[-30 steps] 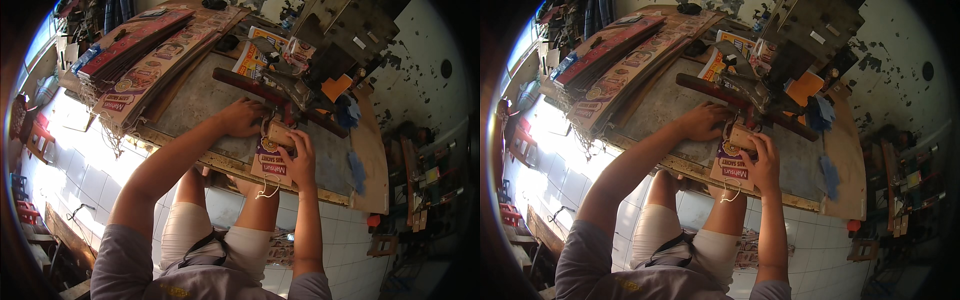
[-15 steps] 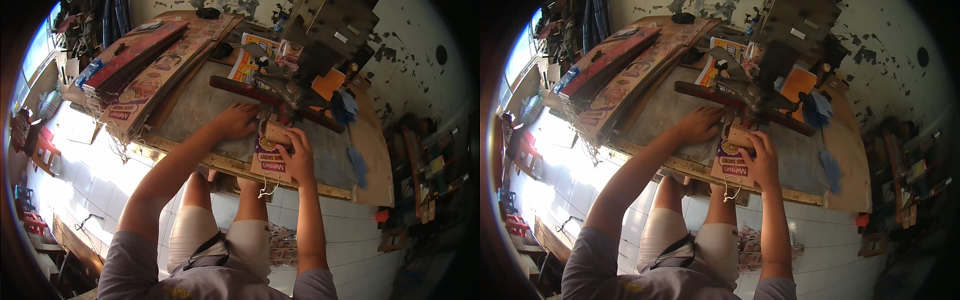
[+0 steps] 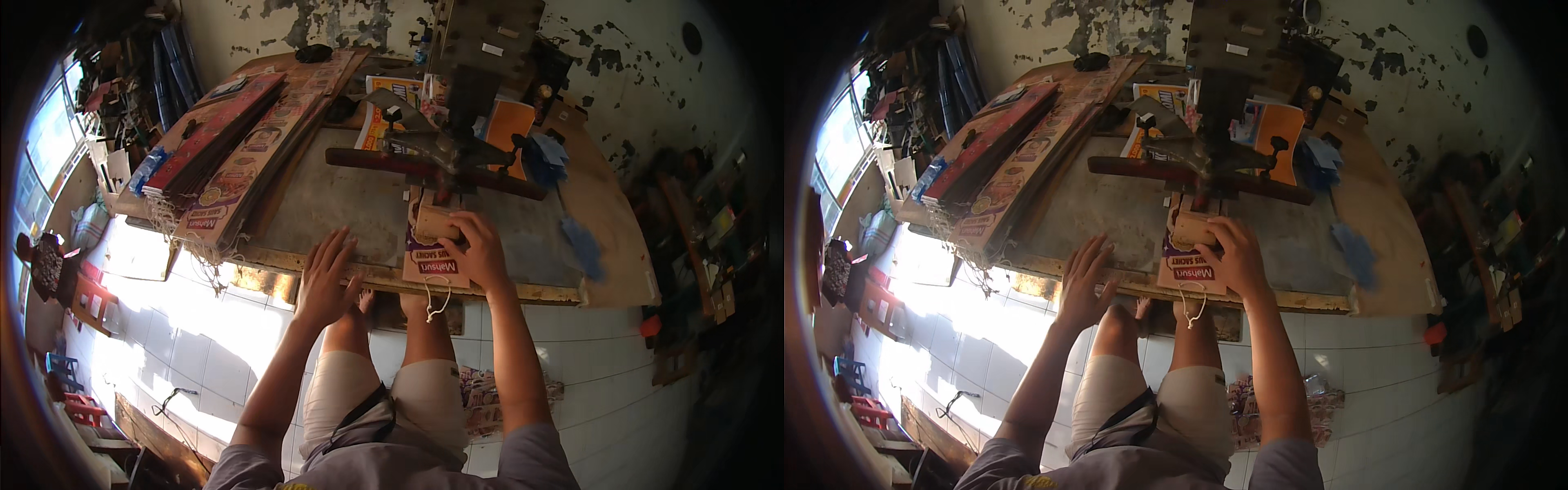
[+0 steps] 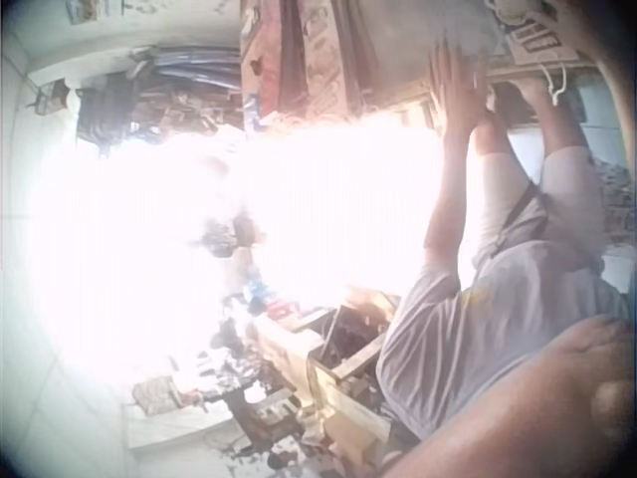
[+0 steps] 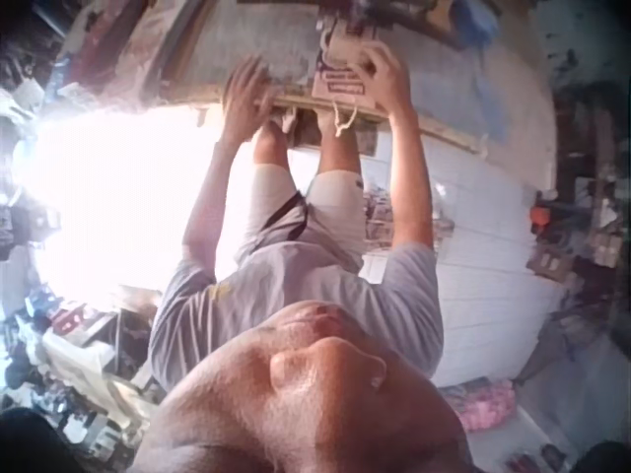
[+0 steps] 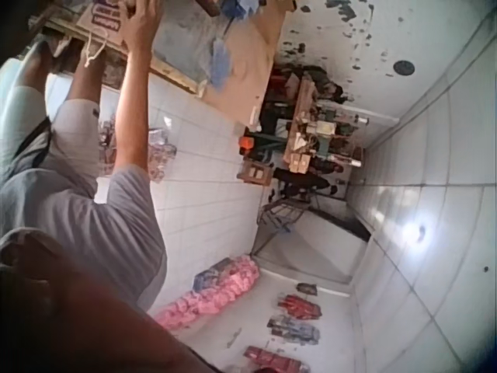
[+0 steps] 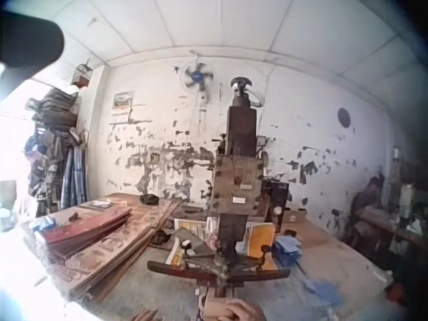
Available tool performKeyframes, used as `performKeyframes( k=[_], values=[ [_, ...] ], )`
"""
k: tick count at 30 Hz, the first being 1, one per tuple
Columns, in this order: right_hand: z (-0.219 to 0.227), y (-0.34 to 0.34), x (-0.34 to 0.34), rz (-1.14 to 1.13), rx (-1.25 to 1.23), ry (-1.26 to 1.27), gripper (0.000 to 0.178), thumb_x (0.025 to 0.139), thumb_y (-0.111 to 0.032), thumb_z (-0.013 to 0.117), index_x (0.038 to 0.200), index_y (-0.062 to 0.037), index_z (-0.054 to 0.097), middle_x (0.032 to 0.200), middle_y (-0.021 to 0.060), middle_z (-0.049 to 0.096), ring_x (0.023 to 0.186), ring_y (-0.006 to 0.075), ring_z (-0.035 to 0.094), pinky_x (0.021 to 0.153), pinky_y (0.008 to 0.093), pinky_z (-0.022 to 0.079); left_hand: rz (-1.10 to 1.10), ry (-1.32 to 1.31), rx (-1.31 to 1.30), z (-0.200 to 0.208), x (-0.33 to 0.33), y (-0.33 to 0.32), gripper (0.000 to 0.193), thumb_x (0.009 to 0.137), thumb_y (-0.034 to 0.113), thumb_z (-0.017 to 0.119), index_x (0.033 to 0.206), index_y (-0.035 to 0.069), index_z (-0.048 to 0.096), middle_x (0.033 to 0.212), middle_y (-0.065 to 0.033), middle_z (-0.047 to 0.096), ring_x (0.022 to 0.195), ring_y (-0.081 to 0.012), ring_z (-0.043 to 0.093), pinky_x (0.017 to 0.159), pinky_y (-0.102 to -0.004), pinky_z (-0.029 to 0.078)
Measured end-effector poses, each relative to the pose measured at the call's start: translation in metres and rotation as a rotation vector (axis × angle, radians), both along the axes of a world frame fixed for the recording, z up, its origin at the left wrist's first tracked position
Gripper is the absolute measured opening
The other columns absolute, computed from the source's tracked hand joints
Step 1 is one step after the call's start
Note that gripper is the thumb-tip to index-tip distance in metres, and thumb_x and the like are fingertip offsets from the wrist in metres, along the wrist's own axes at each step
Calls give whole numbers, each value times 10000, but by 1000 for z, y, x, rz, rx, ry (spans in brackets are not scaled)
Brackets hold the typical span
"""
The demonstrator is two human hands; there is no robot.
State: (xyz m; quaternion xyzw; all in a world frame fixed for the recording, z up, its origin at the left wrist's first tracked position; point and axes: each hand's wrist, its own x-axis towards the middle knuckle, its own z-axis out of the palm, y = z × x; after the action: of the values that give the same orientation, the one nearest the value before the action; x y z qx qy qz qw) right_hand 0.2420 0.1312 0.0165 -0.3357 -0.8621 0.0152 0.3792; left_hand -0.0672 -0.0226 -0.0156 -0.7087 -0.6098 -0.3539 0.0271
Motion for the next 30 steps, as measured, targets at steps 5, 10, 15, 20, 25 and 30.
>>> performKeyframes(
  k=[5,10,15,20,25,30],
  values=[
    [20,-47,3,89,29,-76,403,827,-247,951,1132,-91,737,1263,57,715,1151,313,687,995,478,525,147,70,77,-46,-33,-46,753,932,274,773,1628,144,518,1761,-154,400,1640,-385,343,1337,-575,231],
    [19,-108,40,65,-63,25,412,818,-209,959,1138,-80,735,1249,80,725,1159,326,681,977,472,536,182,108,129,-81,-43,-46,754,907,260,780,1609,146,528,1749,-171,410,1640,-412,331,1340,-621,178],
    [6,-110,98,-293,25,140,401,863,-224,934,1170,-84,717,1268,95,724,1173,343,690,979,491,538,243,54,338,-124,-39,-22,726,912,269,780,1567,123,504,1716,-198,425,1608,-472,344,1316,-700,168],
    [-10,-81,159,-546,71,170,358,919,-159,891,1200,-78,684,1265,94,718,1196,353,680,1016,506,536,274,49,443,-124,-25,-7,764,896,234,771,1574,111,442,1685,-237,420,1591,-523,325,1296,-736,182],
    [-26,-70,169,-641,27,149,366,946,-181,876,1243,-95,680,1369,92,678,1314,344,619,1081,527,494,260,73,411,-125,-30,-11,781,869,197,775,1567,97,437,1677,-262,408,1585,-541,317,1283,-754,188],
    [-60,-80,116,-649,301,66,318,1088,-302,671,1358,-136,687,1526,116,597,1481,378,484,1212,611,327,262,99,407,-126,-35,-12,792,847,186,783,1556,87,445,1665,-274,415,1563,-553,340,1269,-760,216]
  ],
)
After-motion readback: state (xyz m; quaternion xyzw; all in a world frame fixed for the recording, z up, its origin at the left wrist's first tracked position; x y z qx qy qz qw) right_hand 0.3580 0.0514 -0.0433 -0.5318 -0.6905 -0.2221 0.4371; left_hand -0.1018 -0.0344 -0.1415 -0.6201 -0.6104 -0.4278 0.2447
